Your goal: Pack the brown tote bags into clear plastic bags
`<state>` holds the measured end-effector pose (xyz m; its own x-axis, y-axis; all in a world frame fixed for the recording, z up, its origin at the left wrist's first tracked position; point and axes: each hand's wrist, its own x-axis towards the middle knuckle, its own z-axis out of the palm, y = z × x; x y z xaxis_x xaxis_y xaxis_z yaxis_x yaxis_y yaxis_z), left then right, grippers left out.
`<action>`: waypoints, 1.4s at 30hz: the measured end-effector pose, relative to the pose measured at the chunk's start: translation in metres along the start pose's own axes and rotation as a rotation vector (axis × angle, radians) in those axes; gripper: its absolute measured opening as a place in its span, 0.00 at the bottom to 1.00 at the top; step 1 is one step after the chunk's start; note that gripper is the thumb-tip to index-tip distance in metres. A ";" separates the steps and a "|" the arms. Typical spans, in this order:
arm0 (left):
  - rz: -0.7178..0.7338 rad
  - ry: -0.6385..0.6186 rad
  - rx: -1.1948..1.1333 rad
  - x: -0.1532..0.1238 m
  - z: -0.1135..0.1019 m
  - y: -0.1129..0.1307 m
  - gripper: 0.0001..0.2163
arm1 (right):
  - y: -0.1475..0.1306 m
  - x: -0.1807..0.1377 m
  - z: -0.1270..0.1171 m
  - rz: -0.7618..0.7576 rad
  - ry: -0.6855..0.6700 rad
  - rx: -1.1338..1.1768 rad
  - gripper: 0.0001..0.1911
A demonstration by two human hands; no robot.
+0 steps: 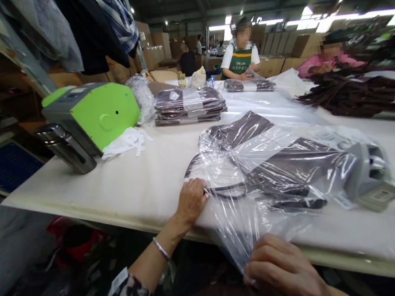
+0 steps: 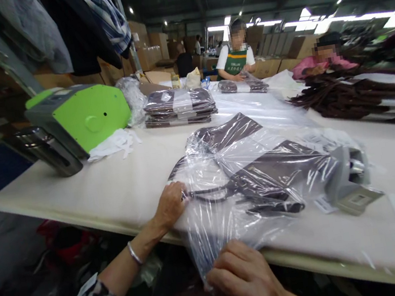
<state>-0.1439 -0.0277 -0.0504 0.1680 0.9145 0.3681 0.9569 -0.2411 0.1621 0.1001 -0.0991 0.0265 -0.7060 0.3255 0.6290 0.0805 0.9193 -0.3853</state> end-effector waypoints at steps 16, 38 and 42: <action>0.275 0.067 -0.179 -0.020 -0.008 -0.027 0.09 | 0.004 0.022 -0.016 0.091 0.039 0.103 0.11; 0.247 -0.005 -0.199 -0.040 -0.033 -0.055 0.09 | 0.064 0.063 -0.017 0.370 0.407 -0.207 0.05; 0.260 0.076 -0.275 -0.034 -0.031 -0.050 0.07 | 0.079 0.068 -0.024 0.386 0.429 -0.251 0.07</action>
<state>-0.2048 -0.0570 -0.0429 0.3691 0.7871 0.4942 0.7835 -0.5496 0.2901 0.0753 0.0012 0.0551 -0.2517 0.6562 0.7113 0.4727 0.7247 -0.5013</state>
